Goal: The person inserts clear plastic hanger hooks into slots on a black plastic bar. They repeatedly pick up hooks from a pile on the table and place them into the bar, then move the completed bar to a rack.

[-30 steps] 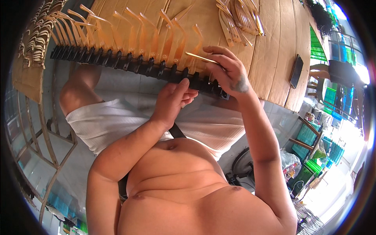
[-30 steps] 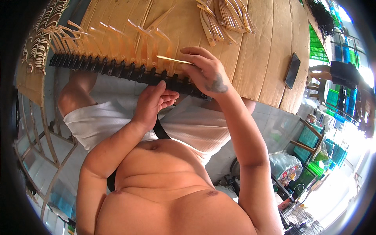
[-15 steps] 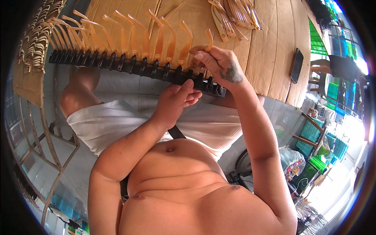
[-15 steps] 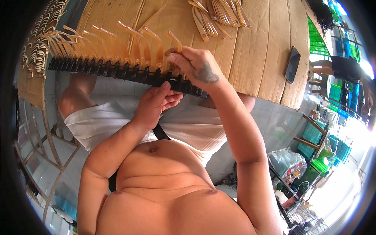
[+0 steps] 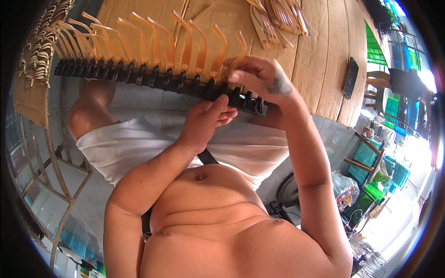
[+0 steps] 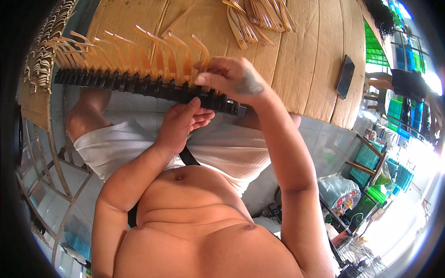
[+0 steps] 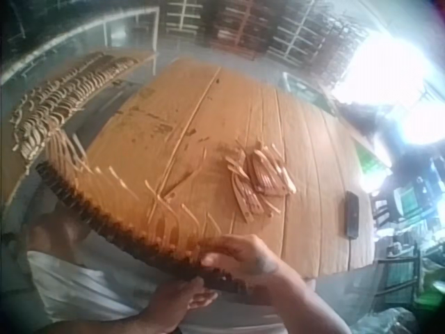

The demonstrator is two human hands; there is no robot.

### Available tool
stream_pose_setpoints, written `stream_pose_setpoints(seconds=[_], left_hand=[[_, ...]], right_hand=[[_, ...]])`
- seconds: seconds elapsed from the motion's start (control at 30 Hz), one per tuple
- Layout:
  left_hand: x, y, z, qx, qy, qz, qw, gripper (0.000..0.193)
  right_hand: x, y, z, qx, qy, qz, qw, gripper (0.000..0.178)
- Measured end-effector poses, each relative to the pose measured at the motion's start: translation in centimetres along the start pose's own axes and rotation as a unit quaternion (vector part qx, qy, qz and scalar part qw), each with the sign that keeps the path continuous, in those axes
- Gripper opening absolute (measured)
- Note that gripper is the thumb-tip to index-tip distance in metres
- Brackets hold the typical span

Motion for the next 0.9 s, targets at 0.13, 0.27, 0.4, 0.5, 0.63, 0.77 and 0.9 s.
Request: stream_pose_setpoints(seconds=[0.13, 0.27, 0.4, 0.5, 0.63, 0.77, 0.9], left_hand=[[0.1, 0.2, -0.1, 0.016, 0.005, 0.018, 1.0, 0.045], [-0.3, 0.3, -0.3, 0.019, -0.001, 0.026, 0.999, 0.046], [-0.6, 0.0, -0.4, 0.036, -0.006, 0.023, 0.999, 0.045], [-1.1, -0.2, -0.4, 0.034, -0.015, 0.02, 0.999, 0.044], [-1.0, 0.1, -1.2, 0.033, 0.015, 0.035, 0.999, 0.044], [-0.7, 0.9, -1.7, 0.035, 0.025, 0.039, 0.998, 0.045], [-0.6, 1.3, -2.5, 0.029, 0.034, 0.044, 0.998, 0.046]], right_hand=[[2.2, 0.6, 3.0, 0.124, -0.059, -0.075, 0.988, 0.033], [9.5, -0.1, 3.0, -0.312, 0.004, -0.101, 0.945, 0.052], [13.0, 1.5, 1.3, -0.476, -0.004, -0.092, 0.875, 0.054], [12.4, 2.8, 1.5, -0.458, 0.032, -0.092, 0.884, 0.041], [8.1, 0.2, 3.3, -0.382, 0.035, 0.102, 0.918, 0.023], [2.9, 1.2, 3.9, -0.353, -0.024, 0.058, 0.933, 0.019], [-1.7, -0.1, 4.1, -0.009, -0.166, -0.038, 0.985, 0.016]])
Point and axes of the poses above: each hand's wrist, its own x-axis towards the middle knuckle, its own z-axis out of the back of the hand, y = z × x, the point moved 7 cm from there along x, towards the middle knuckle, and after that the axes turned 11 degrees about z, right-handed, at the moved point
